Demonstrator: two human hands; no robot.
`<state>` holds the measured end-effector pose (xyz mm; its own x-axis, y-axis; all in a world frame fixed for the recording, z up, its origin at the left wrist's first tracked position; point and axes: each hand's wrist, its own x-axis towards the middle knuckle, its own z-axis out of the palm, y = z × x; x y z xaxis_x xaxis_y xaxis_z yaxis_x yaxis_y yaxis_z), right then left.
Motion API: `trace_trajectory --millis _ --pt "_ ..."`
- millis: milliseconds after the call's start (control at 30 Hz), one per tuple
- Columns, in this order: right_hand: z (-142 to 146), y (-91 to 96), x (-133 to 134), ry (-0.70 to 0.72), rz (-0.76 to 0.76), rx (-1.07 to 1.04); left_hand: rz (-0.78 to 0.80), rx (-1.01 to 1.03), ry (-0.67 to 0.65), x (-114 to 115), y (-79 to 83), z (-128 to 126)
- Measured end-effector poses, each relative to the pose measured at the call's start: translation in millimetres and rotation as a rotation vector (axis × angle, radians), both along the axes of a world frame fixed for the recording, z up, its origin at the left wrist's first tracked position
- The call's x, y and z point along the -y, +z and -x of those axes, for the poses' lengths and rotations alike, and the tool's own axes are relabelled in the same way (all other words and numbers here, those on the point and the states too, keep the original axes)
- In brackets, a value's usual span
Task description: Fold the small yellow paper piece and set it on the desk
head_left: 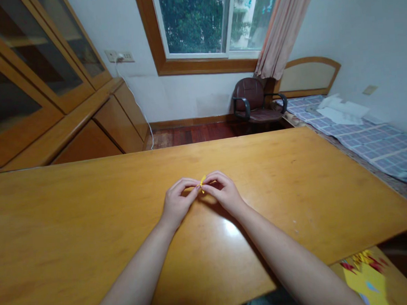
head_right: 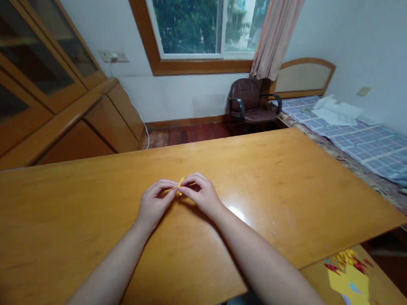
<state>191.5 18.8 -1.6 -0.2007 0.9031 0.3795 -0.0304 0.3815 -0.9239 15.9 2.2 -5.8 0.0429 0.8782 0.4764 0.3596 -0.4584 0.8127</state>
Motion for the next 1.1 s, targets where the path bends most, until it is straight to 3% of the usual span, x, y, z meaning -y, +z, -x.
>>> trace_trajectory --millis 167,667,867,1100 --pt "1 -2.1 -1 0.011 0.019 -0.022 -0.006 0.0 -0.011 0 2.3 -1" --pt "0 -6.2 -3 0.05 0.161 -0.111 0.215 0.196 -0.081 -5 -8.2 -2" --pt "-1 -7.1 -3 0.03 0.136 -0.081 0.27 0.298 -0.001 -7 -9.6 -4" --pt "-1 -2.2 -1 -0.007 0.035 0.004 0.162 0.18 0.122 -3 -9.5 -1"
